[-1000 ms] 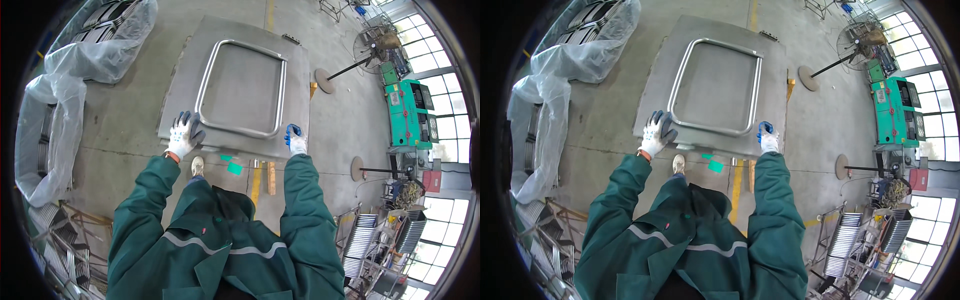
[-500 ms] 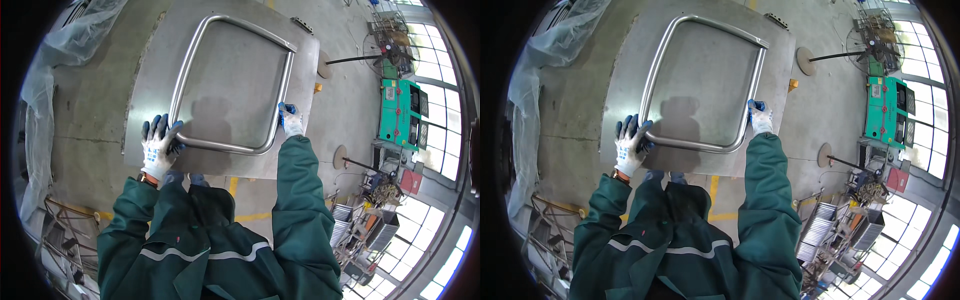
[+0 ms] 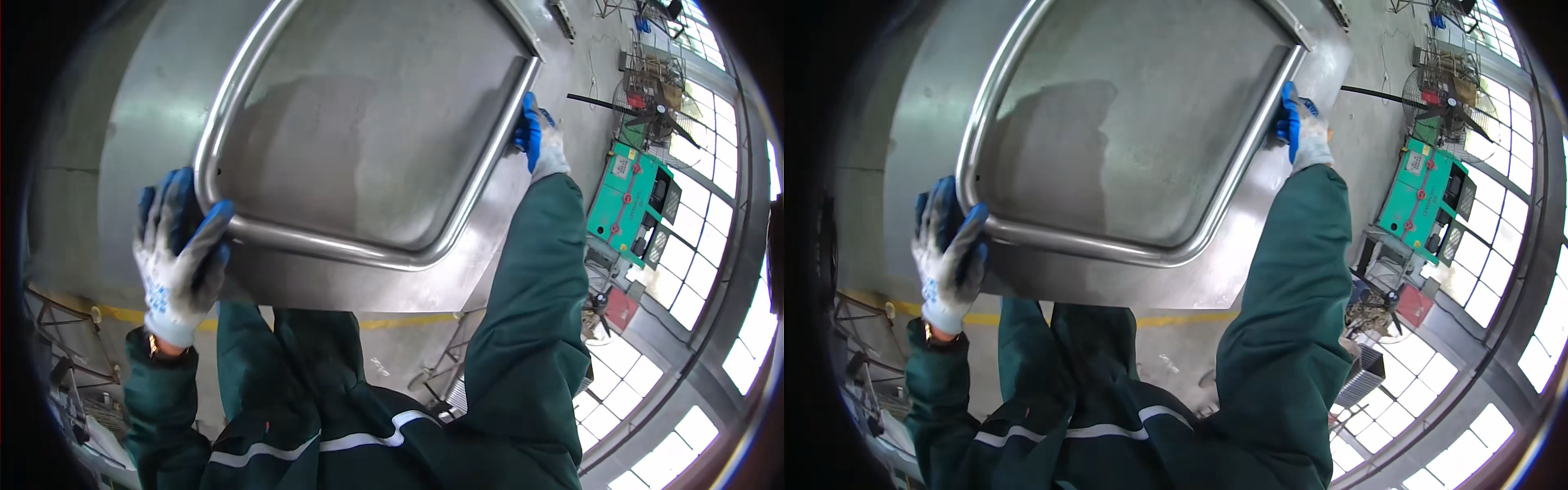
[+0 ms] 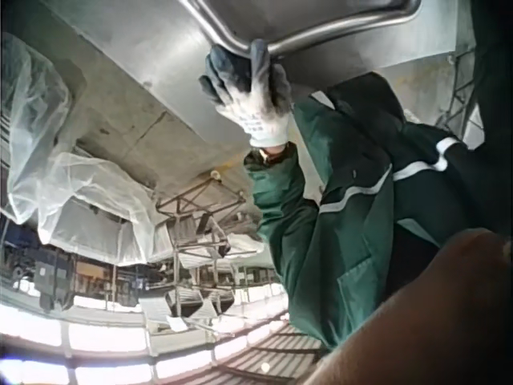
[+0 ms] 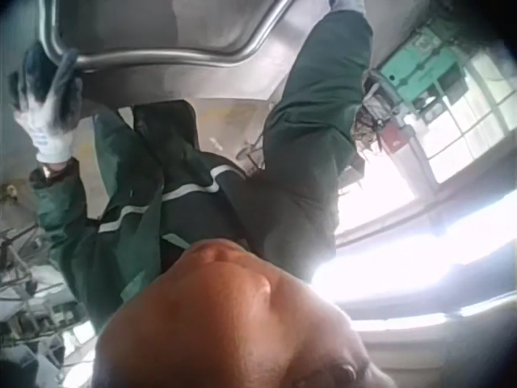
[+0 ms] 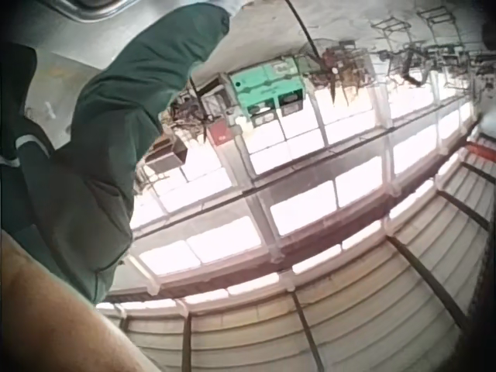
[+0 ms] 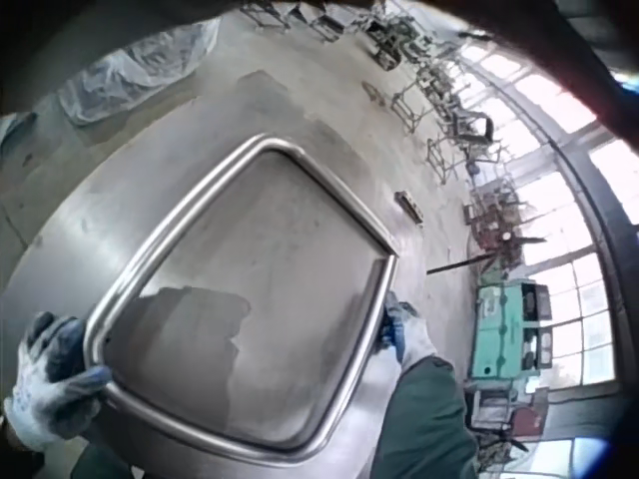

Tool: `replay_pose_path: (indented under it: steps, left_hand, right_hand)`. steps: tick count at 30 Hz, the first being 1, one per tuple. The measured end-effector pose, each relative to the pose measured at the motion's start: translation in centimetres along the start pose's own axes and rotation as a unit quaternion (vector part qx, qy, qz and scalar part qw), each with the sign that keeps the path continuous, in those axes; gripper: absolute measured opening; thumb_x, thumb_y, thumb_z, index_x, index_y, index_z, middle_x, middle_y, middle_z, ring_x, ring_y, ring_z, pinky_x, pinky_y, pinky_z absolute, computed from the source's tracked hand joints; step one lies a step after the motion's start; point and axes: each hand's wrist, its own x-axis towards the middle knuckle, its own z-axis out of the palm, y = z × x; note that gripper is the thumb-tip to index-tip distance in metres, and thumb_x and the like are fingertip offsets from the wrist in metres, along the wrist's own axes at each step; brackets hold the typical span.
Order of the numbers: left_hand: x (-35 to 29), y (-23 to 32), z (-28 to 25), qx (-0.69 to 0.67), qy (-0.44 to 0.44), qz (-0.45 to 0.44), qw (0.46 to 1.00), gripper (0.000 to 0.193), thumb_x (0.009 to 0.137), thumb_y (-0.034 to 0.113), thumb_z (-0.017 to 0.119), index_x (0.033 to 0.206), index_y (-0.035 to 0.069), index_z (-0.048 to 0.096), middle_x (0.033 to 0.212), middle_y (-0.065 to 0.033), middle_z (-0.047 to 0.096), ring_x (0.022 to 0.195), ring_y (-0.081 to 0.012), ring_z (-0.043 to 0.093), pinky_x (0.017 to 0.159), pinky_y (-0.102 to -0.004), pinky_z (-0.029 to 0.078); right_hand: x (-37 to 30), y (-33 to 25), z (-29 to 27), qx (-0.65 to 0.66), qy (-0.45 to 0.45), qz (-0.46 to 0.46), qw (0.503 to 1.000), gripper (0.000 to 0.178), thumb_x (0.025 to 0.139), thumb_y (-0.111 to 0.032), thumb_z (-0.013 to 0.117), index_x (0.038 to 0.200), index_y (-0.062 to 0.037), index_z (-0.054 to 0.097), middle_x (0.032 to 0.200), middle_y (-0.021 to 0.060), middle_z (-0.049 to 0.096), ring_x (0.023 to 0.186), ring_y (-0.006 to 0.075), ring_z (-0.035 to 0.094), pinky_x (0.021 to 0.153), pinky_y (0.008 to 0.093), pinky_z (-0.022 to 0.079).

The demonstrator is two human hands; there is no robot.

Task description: Fit a rectangular metal frame into a cutout of a larger metal sheet and then stack the assembled piece into a storage bin.

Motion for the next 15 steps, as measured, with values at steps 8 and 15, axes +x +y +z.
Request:
replay_pose_path:
  steps: [8,15]
  left_hand:
    - [-2.1,-2.7,0.8,-0.011,-0.003,0.029,1.0,0.048,0.068,0.008,0.063,0.115,0.014,0.063,0.137,-0.0199,0.046,0.126,-0.0434,0.044,0.109,-0.0592,0.031]
    - [-3.4,-3.4,0.9,-0.031,-0.065,0.029,0.997,0.053,0.073,0.005,0.055,0.124,0.018,0.058,0.144,-0.0204,0.038,0.13,-0.0445,0.038,0.105,-0.0563,0.038]
  right_hand:
    - [1.5,1.1,-0.9,0.021,-0.085,-0.037,0.995,0.042,0.087,-0.046,0.064,0.089,-0.0038,0.062,0.062,0.003,0.051,0.048,0.0112,0.047,0.044,0.023,0.04]
    - [2.3,1.5,-2.0,0.076,-0.151,-0.041,0.985,0.04,0.091,-0.045,0.059,0.089,-0.0053,0.059,0.058,0.0012,0.049,0.044,0.011,0.046,0.042,0.0227,0.039]
